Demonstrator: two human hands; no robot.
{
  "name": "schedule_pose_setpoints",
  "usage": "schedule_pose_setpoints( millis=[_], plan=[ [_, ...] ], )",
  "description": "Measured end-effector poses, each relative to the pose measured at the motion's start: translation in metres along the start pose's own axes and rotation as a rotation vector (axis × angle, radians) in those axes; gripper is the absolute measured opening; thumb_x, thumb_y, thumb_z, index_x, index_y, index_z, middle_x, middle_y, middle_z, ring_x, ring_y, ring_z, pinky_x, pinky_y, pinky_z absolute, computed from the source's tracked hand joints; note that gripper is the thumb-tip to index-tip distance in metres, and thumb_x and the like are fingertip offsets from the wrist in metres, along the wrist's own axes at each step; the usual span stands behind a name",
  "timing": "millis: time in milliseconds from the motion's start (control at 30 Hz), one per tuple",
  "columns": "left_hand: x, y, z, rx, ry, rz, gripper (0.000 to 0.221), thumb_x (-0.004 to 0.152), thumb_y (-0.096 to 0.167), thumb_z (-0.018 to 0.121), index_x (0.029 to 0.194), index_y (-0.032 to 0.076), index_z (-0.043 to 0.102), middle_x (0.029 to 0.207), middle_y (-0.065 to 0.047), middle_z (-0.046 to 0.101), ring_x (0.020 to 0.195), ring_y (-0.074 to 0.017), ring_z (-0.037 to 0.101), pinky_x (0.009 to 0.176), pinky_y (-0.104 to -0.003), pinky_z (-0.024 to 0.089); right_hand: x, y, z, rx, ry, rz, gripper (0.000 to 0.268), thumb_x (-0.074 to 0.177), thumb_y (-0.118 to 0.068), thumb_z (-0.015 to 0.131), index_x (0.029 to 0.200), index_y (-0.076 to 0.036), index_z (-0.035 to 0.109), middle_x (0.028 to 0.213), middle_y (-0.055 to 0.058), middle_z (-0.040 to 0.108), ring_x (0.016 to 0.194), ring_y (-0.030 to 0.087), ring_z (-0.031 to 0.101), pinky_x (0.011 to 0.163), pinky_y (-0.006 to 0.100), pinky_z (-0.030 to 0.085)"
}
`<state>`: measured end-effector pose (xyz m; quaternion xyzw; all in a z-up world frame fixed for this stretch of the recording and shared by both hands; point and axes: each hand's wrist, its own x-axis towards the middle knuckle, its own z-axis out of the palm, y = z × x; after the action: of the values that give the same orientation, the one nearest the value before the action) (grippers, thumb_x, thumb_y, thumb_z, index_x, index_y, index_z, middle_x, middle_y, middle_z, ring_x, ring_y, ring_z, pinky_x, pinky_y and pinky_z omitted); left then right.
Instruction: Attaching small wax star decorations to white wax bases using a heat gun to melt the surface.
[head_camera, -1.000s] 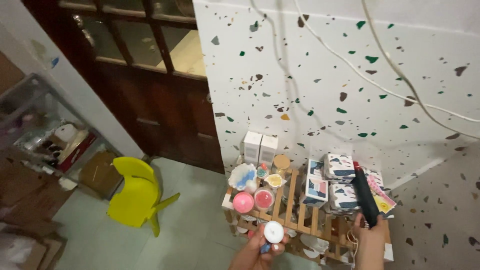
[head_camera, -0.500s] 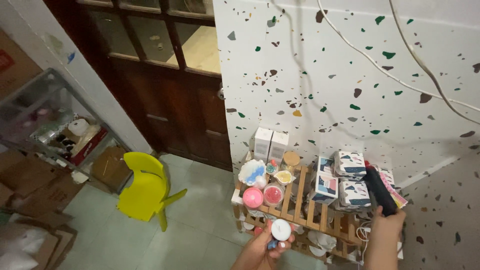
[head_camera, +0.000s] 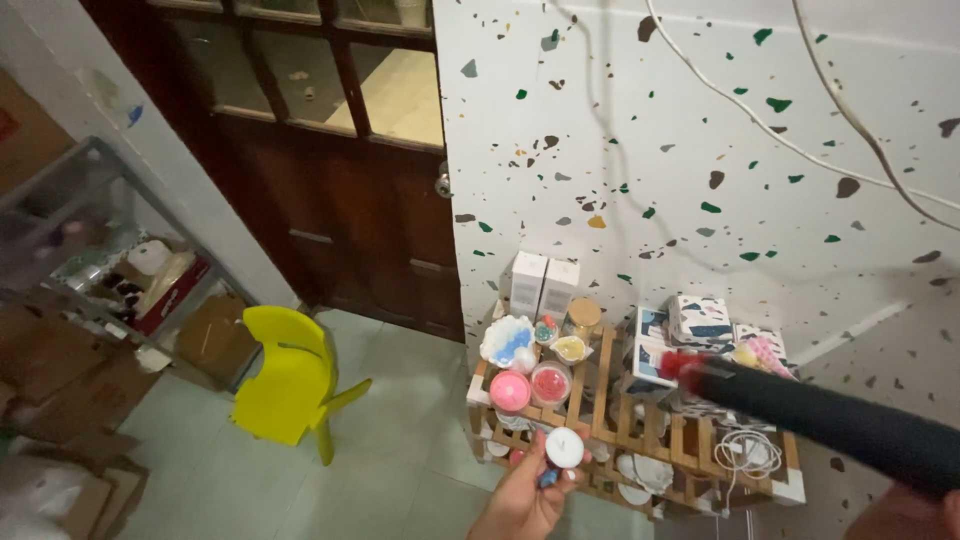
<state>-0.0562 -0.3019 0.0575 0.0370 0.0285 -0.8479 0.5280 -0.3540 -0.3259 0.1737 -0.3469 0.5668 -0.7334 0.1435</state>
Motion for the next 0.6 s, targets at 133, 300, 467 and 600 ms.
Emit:
schedule_pose_setpoints(
  millis=[133, 300, 467, 600],
  plan=[
    [0.000, -0.004, -0.003, 0.029, 0.116, 0.040, 0.064, 0.109, 0.042, 0.033, 0.152, -0.005, 0.044, 0.115, -0.021, 0.061, 0.076, -0.0143, 0.059, 0.049, -0.017, 0.051, -0.004, -0.052, 0.016, 0.215, -0.373, 0.067, 0.050, 0.108, -0.056, 0.040, 0.139, -0.017, 0.038, 0.135, 0.006, 0.054, 0.119, 0.022, 0.061, 0.113, 0.046, 0.059],
    [-0.003, -0.007, 0.001, 0.101, 0.217, 0.031, 0.065, 0.105, 0.045, 0.041, 0.148, -0.003, 0.050, 0.122, -0.017, 0.065, 0.075, -0.0101, 0.054, 0.046, -0.015, 0.044, 0.000, -0.033, 0.003, 0.416, -0.507, 0.314, 0.051, 0.089, -0.035, 0.047, 0.139, -0.028, 0.037, 0.124, 0.000, 0.045, 0.110, 0.021, 0.052, 0.090, 0.053, 0.053],
    [-0.007, -0.014, 0.002, 0.044, 0.195, -0.076, 0.071, 0.104, 0.056, 0.039, 0.143, -0.001, 0.053, 0.092, -0.011, 0.061, 0.068, -0.0087, 0.055, 0.048, -0.017, 0.045, -0.036, -0.083, 0.037, 0.504, -0.384, 0.101, 0.040, 0.094, -0.031, 0.054, 0.132, -0.028, 0.042, 0.123, -0.004, 0.045, 0.102, 0.015, 0.060, 0.101, 0.036, 0.058],
    [-0.006, -0.013, -0.005, 0.011, 0.127, -0.124, 0.071, 0.105, 0.058, 0.034, 0.147, 0.002, 0.049, 0.100, -0.015, 0.062, 0.069, -0.0092, 0.056, 0.049, -0.016, 0.047, -0.041, -0.091, 0.045, 0.369, -0.443, 0.005, 0.038, 0.094, -0.013, 0.042, 0.131, -0.021, 0.037, 0.123, 0.005, 0.044, 0.106, 0.026, 0.059, 0.100, 0.047, 0.061]
  ],
)
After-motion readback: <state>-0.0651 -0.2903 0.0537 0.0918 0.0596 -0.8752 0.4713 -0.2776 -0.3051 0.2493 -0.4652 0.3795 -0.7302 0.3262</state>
